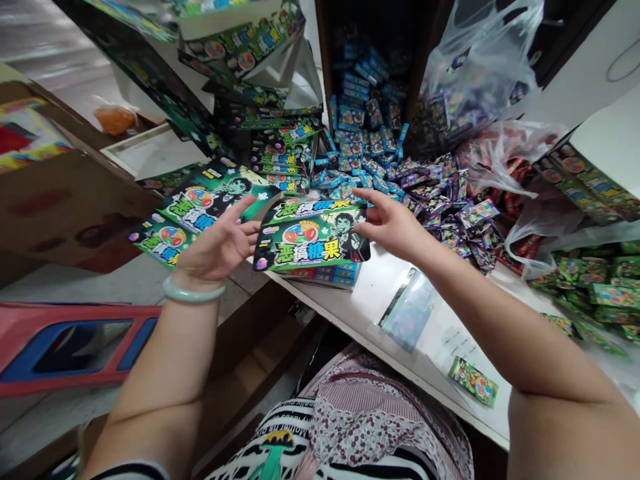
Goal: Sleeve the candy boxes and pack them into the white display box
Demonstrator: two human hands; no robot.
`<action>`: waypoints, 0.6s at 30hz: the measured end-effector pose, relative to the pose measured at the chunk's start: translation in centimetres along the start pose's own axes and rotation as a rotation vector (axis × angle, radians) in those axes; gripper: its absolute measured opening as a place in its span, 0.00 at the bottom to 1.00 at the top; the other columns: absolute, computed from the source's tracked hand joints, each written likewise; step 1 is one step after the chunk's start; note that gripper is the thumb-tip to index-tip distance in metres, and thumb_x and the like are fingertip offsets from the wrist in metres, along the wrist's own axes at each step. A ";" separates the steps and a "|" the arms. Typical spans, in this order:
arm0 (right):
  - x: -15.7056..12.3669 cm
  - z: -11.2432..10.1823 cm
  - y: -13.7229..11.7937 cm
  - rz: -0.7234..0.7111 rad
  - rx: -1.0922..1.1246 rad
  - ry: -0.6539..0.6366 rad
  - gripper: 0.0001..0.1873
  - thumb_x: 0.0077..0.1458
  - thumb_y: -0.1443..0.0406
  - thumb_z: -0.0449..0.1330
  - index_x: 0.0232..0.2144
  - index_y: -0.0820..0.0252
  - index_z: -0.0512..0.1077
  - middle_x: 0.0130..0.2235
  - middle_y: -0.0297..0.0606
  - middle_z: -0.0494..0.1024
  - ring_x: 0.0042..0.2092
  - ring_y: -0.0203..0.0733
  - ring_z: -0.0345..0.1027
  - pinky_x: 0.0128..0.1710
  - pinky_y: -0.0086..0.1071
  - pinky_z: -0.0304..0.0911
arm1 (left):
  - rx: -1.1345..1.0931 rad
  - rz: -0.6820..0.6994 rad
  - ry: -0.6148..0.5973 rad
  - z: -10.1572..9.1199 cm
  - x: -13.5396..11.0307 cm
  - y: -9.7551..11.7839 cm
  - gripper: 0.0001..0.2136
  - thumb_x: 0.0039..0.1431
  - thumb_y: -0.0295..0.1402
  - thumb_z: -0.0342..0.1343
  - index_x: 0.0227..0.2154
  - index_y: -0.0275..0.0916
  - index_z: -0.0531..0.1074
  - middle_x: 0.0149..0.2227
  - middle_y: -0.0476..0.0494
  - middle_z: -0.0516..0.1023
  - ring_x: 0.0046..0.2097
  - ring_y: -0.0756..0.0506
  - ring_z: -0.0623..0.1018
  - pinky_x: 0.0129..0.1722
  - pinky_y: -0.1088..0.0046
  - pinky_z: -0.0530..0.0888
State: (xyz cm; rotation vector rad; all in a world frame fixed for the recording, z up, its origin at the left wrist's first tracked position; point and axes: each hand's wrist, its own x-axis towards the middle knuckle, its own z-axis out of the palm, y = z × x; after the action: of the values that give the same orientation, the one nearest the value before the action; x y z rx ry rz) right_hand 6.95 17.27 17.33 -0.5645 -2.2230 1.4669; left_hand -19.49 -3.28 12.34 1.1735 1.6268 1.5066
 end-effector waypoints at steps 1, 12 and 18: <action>-0.4 0.4 0.5 -0.063 -0.107 0.048 0.32 0.51 0.65 0.65 0.59 0.58 0.69 0.22 0.25 0.64 0.24 0.34 0.62 0.28 0.31 0.67 | -0.001 -0.001 0.000 0.3 -0.5 0.0 0.40 0.54 0.56 0.59 0.65 0.42 0.57 0.43 0.37 0.79 0.42 0.41 0.81 0.39 0.62 0.80; -0.9 4.2 4.2 -0.109 -0.494 0.290 0.19 0.57 0.62 0.59 0.51 0.56 0.74 0.37 0.36 0.81 0.35 0.43 0.73 0.39 0.35 0.69 | 0.614 0.355 0.389 2.3 4.4 -2.1 0.10 0.55 0.37 0.61 0.39 0.40 0.75 0.40 0.44 0.76 0.43 0.43 0.77 0.45 0.64 0.76; -1.8 4.4 3.7 -0.105 -0.412 0.308 0.16 0.59 0.61 0.57 0.49 0.58 0.74 0.38 0.37 0.80 0.37 0.41 0.72 0.41 0.35 0.69 | 0.721 0.336 0.295 1.2 3.7 0.3 0.08 0.55 0.37 0.62 0.31 0.37 0.75 0.32 0.48 0.74 0.36 0.48 0.74 0.41 0.67 0.74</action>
State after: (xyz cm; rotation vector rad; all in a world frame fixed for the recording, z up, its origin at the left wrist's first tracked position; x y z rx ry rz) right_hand 6.44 14.25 12.14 -0.7317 -2.2671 0.8051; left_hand -19.93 0.55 12.89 1.7323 2.3855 1.3631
